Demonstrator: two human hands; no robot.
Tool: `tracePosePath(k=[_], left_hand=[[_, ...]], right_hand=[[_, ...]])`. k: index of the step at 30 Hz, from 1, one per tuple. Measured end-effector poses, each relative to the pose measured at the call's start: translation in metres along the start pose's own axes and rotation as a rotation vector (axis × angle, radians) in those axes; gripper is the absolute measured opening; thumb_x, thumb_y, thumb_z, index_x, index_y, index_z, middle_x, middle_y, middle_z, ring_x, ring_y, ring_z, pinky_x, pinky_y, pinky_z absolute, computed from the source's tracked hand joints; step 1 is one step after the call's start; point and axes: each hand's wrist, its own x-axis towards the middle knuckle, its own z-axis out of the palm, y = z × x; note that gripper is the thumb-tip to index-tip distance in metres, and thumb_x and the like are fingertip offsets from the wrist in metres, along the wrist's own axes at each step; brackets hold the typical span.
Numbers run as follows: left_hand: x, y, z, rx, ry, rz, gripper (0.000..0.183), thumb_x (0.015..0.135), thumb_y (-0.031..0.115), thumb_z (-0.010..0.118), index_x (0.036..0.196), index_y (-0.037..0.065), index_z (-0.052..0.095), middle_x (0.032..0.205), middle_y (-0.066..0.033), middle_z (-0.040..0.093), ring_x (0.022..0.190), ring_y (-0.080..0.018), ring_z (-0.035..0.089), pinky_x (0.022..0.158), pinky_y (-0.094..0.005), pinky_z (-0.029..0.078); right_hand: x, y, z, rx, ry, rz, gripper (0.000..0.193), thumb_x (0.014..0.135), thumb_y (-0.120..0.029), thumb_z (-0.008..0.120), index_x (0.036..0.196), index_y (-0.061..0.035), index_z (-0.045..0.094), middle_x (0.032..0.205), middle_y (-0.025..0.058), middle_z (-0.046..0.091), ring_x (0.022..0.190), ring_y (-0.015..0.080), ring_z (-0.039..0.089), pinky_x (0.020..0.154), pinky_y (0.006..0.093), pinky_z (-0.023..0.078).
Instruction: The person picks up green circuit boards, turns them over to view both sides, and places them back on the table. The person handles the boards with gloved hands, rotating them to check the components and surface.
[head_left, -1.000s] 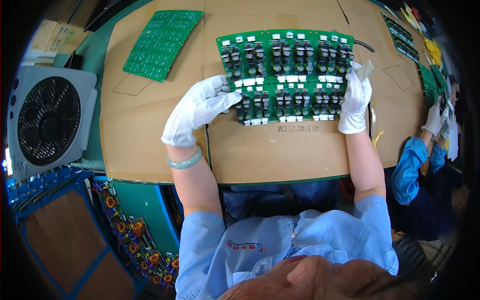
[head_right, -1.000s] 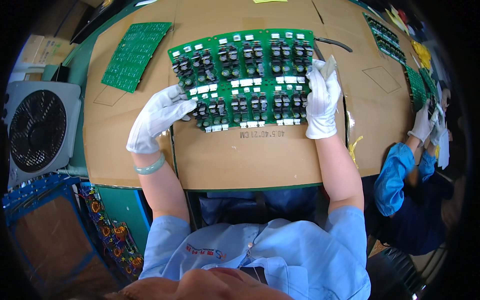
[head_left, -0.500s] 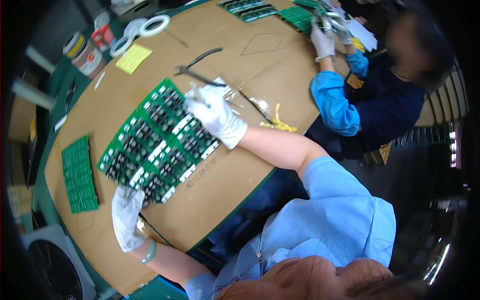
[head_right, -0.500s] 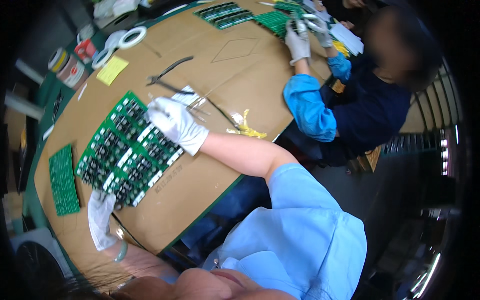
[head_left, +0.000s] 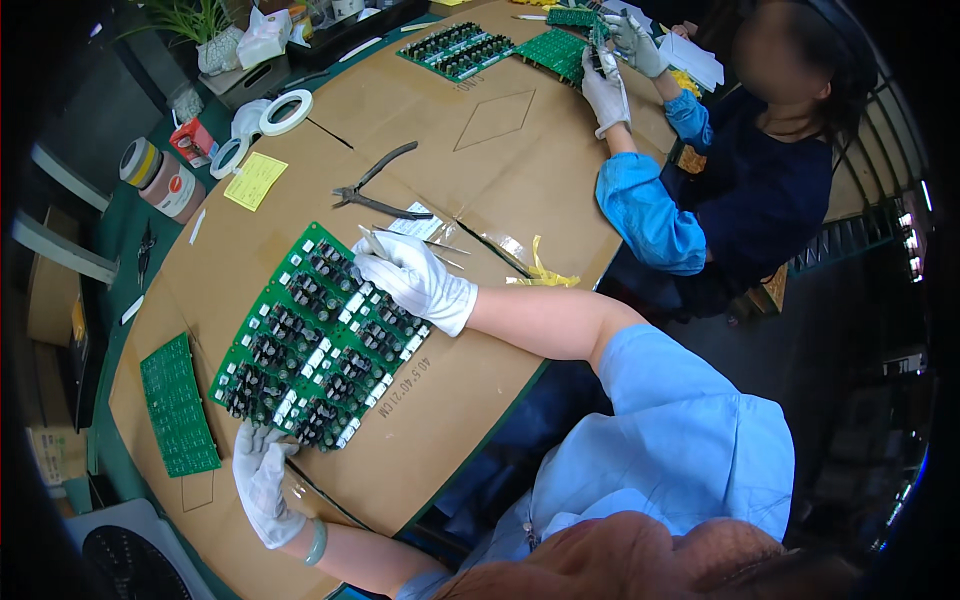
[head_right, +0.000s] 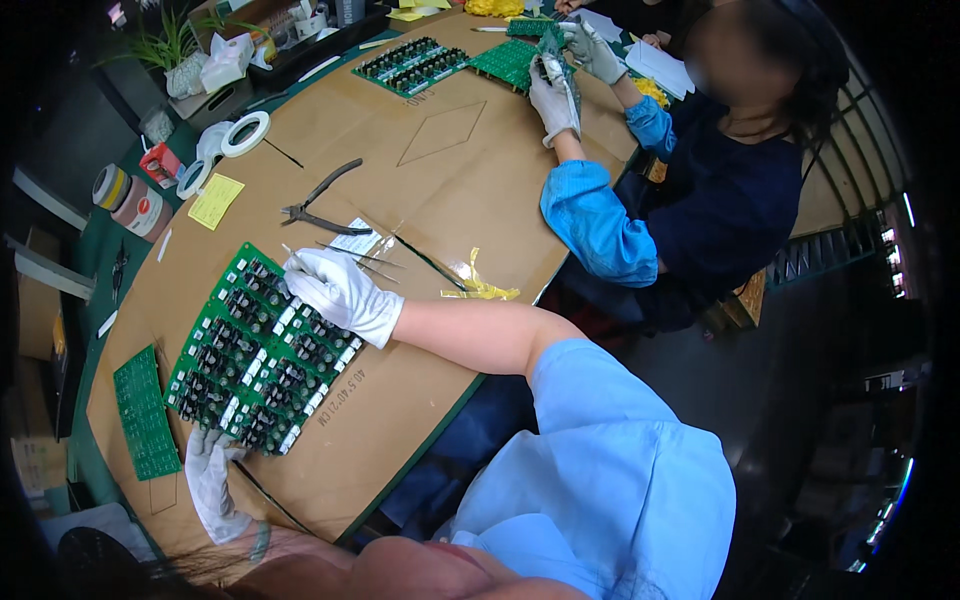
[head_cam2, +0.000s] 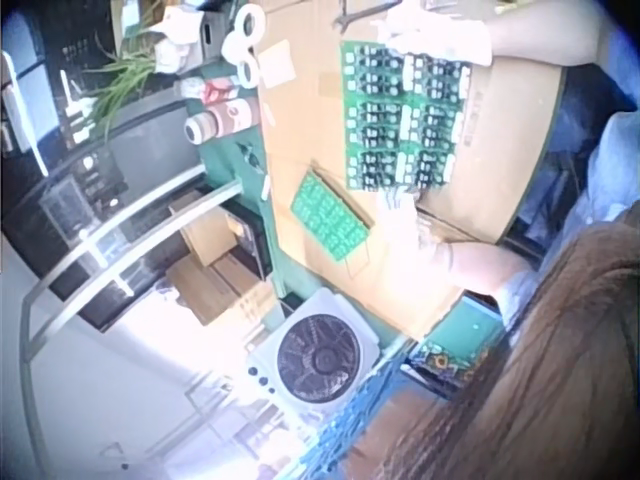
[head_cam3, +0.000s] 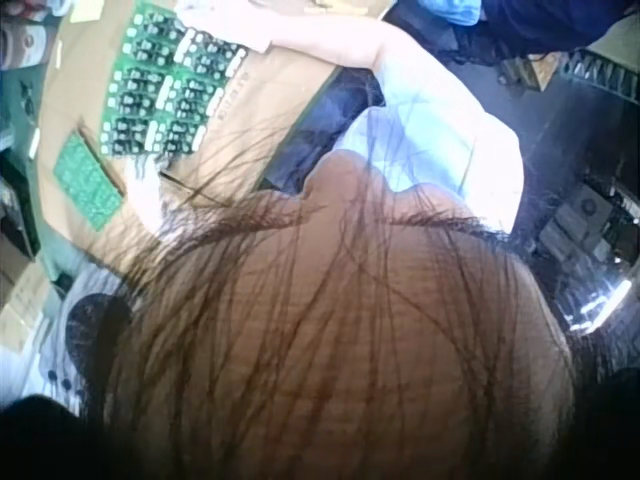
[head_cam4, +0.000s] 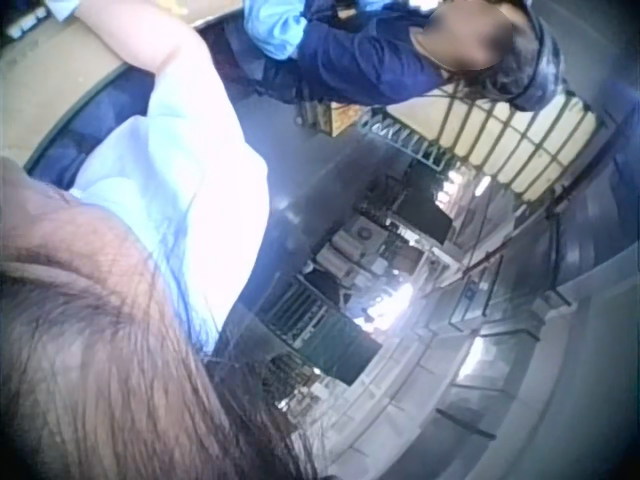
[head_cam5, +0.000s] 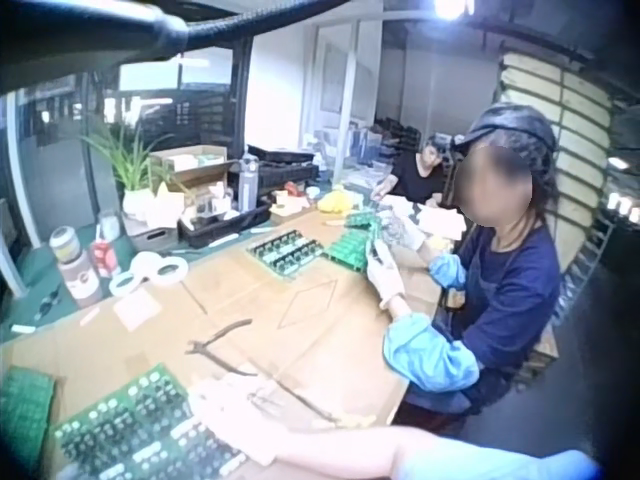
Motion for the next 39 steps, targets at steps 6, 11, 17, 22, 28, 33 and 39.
tracePosePath(k=[6,11,17,22,28,33,39], left_hand=[[0.028,-0.017,0.004,-0.314,0.17,0.249,0.074,0.093,0.056,0.037,0.136,-0.003,0.031,0.135,-0.0184,0.042,0.121,-0.0288,0.045,0.103,-0.0416,0.032],[0.032,-0.022,0.028,0.063,0.347,0.348,0.056,0.097,0.034,0.041,0.141,0.001,0.026,0.126,-0.0161,0.052,0.107,-0.0229,0.053,0.095,-0.0333,0.038],[0.035,-0.047,0.029,0.725,0.719,0.501,0.047,0.097,0.008,0.033,0.143,0.008,0.025,0.125,-0.0143,0.052,0.097,-0.0211,0.055,0.087,-0.0309,0.044],[0.032,-0.023,0.057,0.177,0.52,0.538,0.053,0.093,-0.003,0.031,0.144,0.008,0.02,0.128,-0.0159,0.049,0.102,-0.0238,0.053,0.094,-0.035,0.042],[0.029,-0.029,0.044,0.439,0.507,0.539,0.05,0.095,0.0,0.032,0.144,0.005,0.018,0.127,-0.0159,0.048,0.103,-0.0232,0.053,0.094,-0.0363,0.043],[0.03,-0.03,0.043,0.512,0.567,0.531,0.049,0.095,0.001,0.029,0.143,0.003,0.017,0.125,-0.0152,0.051,0.101,-0.0219,0.054,0.092,-0.0346,0.045],[0.029,-0.03,0.045,0.817,0.778,0.427,0.051,0.095,0.003,0.032,0.144,0.002,0.017,0.119,-0.0172,0.055,0.096,-0.022,0.056,0.086,-0.0323,0.046]], right_hand=[[0.0,0.003,0.001,-0.016,0.007,-0.009,0.015,0.087,-0.014,0.054,0.081,-0.0004,0.058,0.07,0.0114,0.055,0.06,0.0221,0.053,0.057,0.0311,0.041],[0.0,-0.001,-0.001,0.012,0.004,0.018,0.015,0.087,-0.014,0.054,0.081,-0.0004,0.058,0.07,0.0113,0.055,0.061,0.0221,0.053,0.058,0.0312,0.041],[0.0,-0.001,-0.001,0.008,0.017,-0.016,0.014,0.087,-0.013,0.054,0.082,-0.0004,0.058,0.071,0.0115,0.056,0.063,0.0235,0.053,0.058,0.032,0.041],[0.0,-0.007,-0.003,0.003,-0.005,0.038,0.013,0.086,-0.013,0.055,0.082,-0.0009,0.059,0.073,0.0126,0.057,0.065,0.0261,0.054,0.059,0.034,0.042],[0.001,-0.007,-0.003,0.009,0.009,0.018,0.015,0.086,-0.014,0.056,0.079,-0.0012,0.058,0.072,0.0126,0.057,0.065,0.027,0.054,0.06,0.0344,0.042],[0.001,-0.005,-0.002,0.016,0.017,-0.008,0.015,0.085,-0.014,0.057,0.078,-0.0008,0.058,0.071,0.012,0.057,0.064,0.0263,0.054,0.059,0.0339,0.042],[0.0,-0.004,-0.006,0.002,-0.026,0.041,0.015,0.088,-0.015,0.057,0.084,-0.0008,0.06,0.071,0.0064,0.056,0.064,0.0153,0.05,0.061,0.0289,0.042]])
